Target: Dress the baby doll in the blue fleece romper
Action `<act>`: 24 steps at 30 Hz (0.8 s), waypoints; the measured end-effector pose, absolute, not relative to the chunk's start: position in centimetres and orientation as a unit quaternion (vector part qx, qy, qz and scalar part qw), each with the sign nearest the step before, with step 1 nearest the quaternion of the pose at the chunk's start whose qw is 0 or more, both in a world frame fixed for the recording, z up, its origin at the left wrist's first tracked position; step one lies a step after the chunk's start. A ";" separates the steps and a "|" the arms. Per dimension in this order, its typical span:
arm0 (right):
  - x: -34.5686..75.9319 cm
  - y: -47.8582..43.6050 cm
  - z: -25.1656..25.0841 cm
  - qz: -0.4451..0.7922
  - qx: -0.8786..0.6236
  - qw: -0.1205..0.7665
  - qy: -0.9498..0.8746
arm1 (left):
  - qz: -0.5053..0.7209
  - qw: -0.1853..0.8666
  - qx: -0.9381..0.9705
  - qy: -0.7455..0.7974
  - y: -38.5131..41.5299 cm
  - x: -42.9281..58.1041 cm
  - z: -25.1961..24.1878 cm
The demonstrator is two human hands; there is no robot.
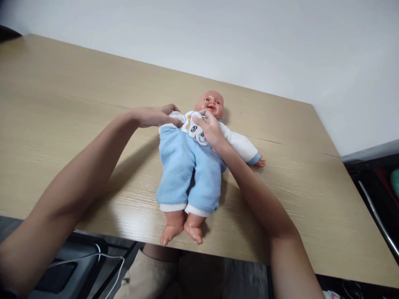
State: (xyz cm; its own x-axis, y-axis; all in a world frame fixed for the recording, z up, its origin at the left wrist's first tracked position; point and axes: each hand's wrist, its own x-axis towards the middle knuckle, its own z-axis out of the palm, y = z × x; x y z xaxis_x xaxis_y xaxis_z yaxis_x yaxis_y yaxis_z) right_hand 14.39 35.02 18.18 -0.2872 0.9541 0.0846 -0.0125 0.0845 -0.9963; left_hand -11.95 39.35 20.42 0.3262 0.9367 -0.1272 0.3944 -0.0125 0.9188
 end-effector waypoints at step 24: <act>15.2 34.7 18.4 0.584 -0.361 0.442 -0.577 | 0.328 0.475 0.652 0.492 41.8 -12.0 18.4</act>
